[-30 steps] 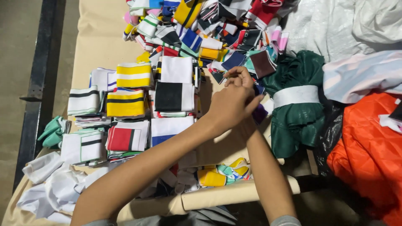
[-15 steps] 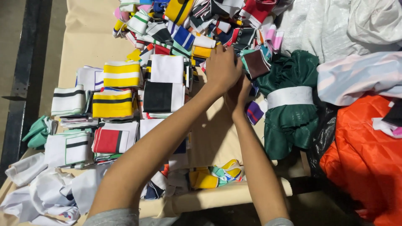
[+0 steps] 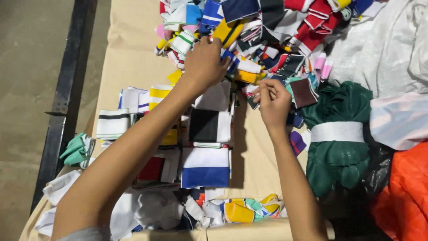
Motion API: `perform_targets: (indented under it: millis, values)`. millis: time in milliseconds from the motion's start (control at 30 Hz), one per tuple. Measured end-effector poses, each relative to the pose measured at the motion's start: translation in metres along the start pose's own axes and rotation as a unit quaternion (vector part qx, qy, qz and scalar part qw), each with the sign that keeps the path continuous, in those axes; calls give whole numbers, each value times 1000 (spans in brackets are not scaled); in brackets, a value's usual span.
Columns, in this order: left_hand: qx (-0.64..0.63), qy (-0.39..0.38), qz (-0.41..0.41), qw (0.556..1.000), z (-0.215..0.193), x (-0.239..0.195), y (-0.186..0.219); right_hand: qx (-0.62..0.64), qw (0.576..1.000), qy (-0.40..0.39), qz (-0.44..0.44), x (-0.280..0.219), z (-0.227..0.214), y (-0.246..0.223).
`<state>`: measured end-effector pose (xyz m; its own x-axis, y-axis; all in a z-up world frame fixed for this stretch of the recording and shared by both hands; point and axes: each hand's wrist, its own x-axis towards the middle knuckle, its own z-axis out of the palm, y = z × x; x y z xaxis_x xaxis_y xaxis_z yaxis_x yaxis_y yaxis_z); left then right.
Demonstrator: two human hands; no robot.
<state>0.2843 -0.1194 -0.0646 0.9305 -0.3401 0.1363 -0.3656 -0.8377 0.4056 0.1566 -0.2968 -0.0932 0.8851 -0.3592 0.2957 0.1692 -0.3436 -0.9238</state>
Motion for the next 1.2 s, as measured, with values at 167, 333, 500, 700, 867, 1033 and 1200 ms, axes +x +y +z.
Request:
perform_targets:
  millis: [167,333,500,700,867,1033,1200]
  values:
    - [-77,13,-83,993,36,54,-19,-62,975,-100,187,64,54,-27]
    - [-132,112,-129,976,55,79,-15,-173,972,-82,139,95,78,-4]
    - [-170,89,-149,970,47,70,-25,-51,969,-66,231,92,80,-12]
    - [-137,53,-91,985,6,44,-20,-2,971,-33,236,79,67,-28]
    - [-232,15,-42,972,-29,20,-5,194,924,-45,326,74,58,-61]
    - [-257,39,-14,966,-27,13,-5,265,912,-97,299,80,55,-50]
    - [-288,63,-20,955,-41,-5,4,278,898,-42,339,84,48,-43]
